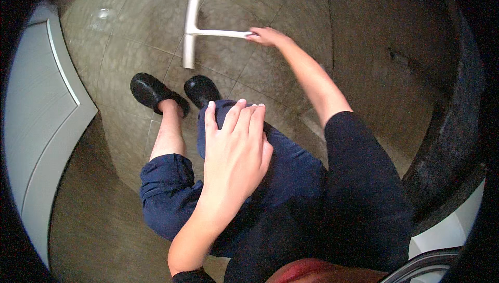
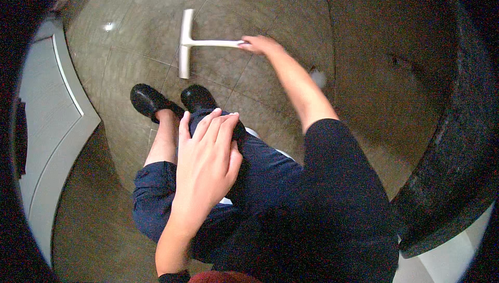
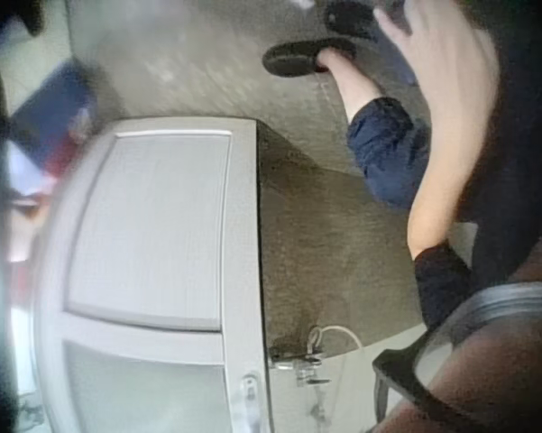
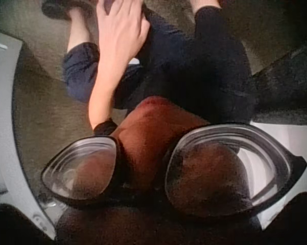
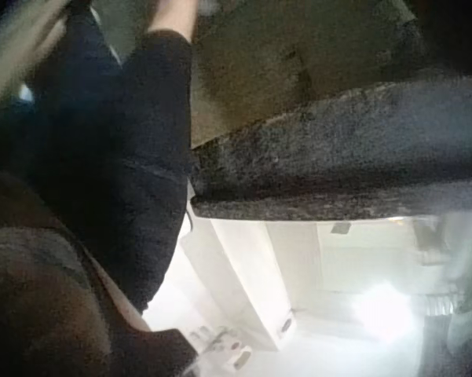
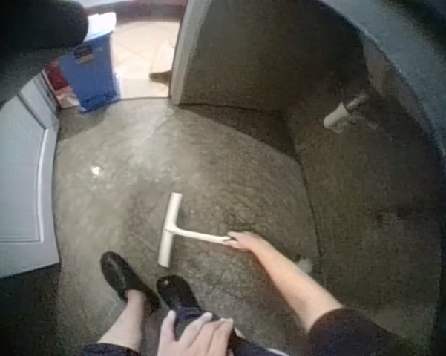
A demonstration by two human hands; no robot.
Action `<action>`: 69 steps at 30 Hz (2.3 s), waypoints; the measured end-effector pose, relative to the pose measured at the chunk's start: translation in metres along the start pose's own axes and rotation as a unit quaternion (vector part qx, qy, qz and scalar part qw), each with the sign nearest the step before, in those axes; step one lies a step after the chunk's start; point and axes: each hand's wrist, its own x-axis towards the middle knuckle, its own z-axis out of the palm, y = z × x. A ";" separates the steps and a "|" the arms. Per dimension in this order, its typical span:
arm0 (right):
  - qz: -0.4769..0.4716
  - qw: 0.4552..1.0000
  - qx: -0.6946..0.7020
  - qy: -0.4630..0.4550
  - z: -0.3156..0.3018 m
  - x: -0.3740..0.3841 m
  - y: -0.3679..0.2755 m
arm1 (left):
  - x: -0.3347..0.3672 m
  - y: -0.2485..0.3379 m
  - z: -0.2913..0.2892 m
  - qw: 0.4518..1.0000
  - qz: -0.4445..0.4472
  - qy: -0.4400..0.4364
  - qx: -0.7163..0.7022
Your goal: The person pours water from a plastic bottle onto the bathroom floor, then uses a handheld squeegee to push the water toward the drain. The person repeatedly moves the squeegee across the tiled floor to clear the water.
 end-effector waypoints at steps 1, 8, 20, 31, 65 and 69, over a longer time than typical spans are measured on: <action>0.012 1.000 0.005 -0.004 0.000 -0.017 0.029 | 0.004 0.001 0.000 1.000 -0.002 -0.004 0.005; 0.198 0.980 -0.025 -0.006 -0.014 -0.156 0.211 | 0.014 0.002 0.003 1.000 -0.003 -0.018 -0.002; 0.208 0.962 -0.130 0.124 -0.053 -0.163 0.125 | 0.025 0.007 0.006 1.000 -0.003 -0.009 -0.015; 0.015 0.990 -0.048 0.135 -0.016 0.032 -0.097 | 0.023 0.004 0.001 0.999 -0.004 -0.014 -0.046; -0.074 0.983 -0.047 0.163 -0.021 0.139 -0.259 | 0.003 -0.021 0.019 0.997 0.022 -0.062 0.031; -0.046 0.983 -0.076 0.164 0.032 0.075 -0.103 | 0.005 -0.020 0.029 1.000 0.002 -0.012 0.013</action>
